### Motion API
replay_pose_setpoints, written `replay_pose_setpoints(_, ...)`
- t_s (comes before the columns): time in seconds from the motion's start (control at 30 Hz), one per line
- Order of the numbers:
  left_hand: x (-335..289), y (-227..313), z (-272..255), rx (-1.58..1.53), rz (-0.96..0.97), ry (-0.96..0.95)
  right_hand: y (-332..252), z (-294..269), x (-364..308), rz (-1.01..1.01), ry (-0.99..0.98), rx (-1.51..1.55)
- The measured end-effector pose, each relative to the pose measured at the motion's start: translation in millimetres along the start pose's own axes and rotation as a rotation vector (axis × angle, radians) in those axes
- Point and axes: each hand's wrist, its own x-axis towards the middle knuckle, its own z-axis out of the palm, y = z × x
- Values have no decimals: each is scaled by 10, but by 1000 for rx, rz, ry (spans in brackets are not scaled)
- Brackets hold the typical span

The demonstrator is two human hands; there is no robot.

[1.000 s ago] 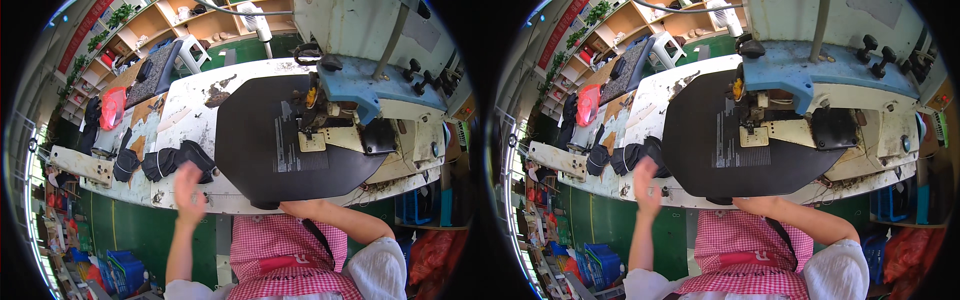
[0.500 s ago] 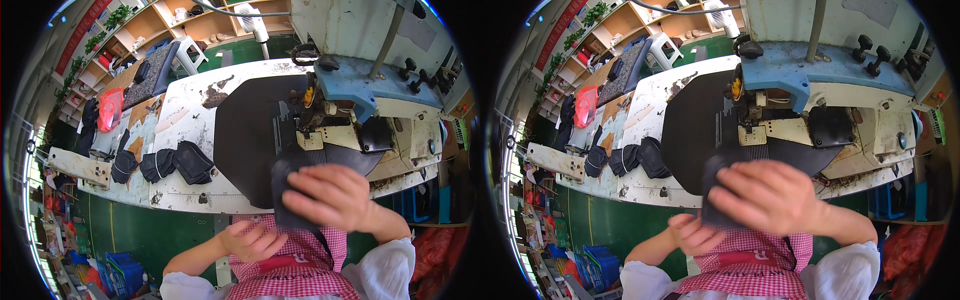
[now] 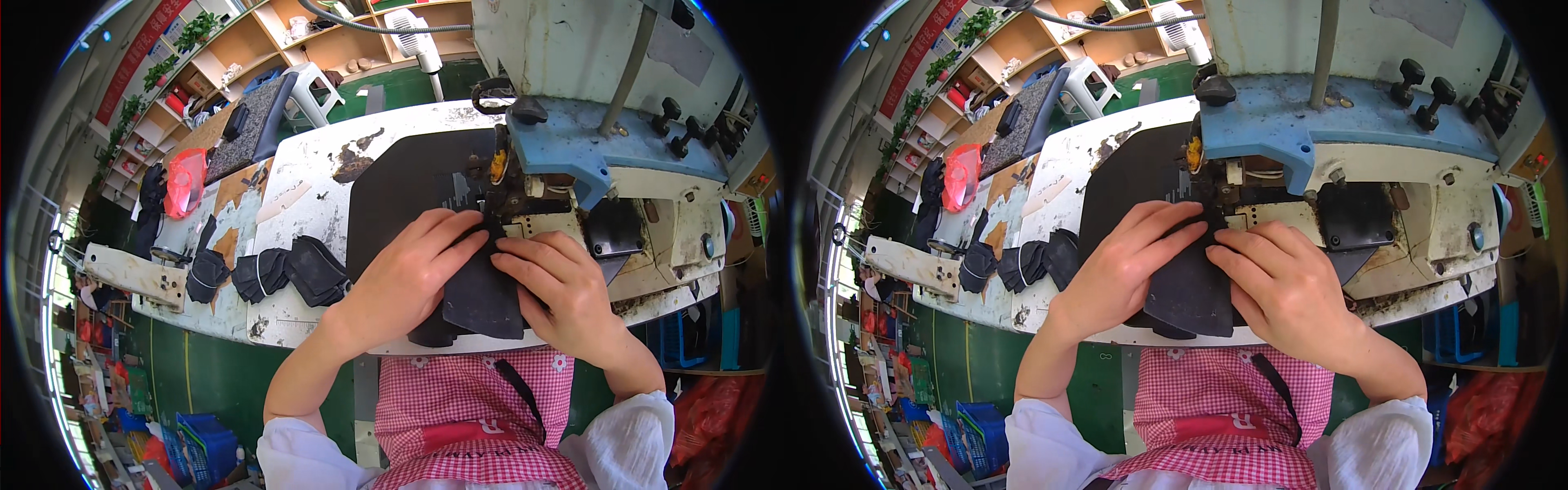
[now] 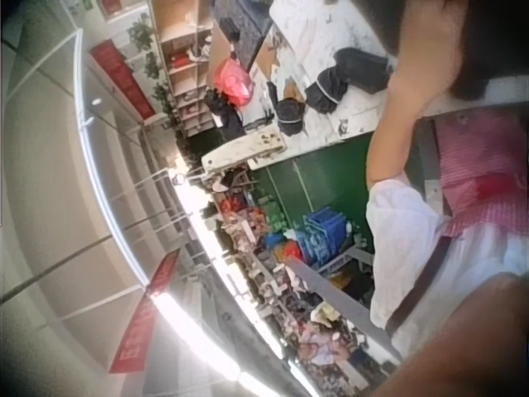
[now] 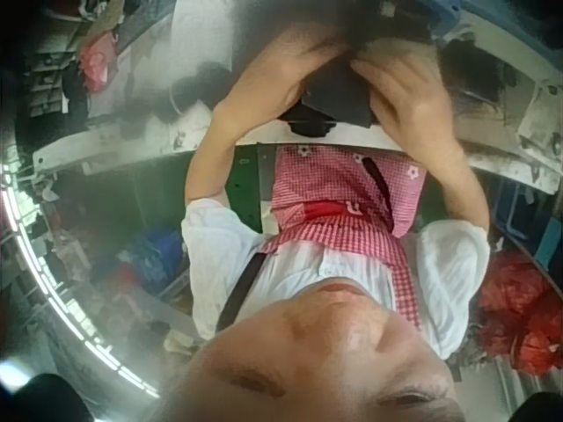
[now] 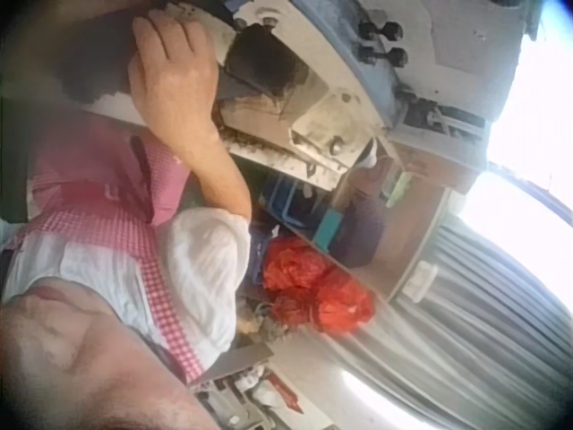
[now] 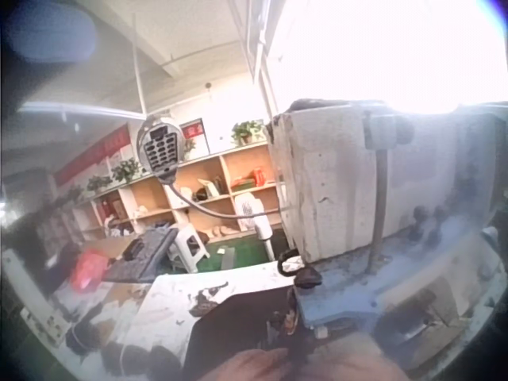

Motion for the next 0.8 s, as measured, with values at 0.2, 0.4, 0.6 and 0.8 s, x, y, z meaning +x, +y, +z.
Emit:
replay_pose_setpoints(0.2,74,-100,-90,148,76,-46,-15,12,9,30,9,-16)
replay_pose_setpoints(0.4,9,-79,-121,83,77,-80,-10,-2,13,28,-8,-16)
replay_pose_setpoints(0.6,-19,-118,-138,62,139,-103,-22,-32,26,32,-18,-36)
replay_pose_setpoints(0.8,-3,-195,-188,152,195,-104,-47,-37,-1,6,3,-42)
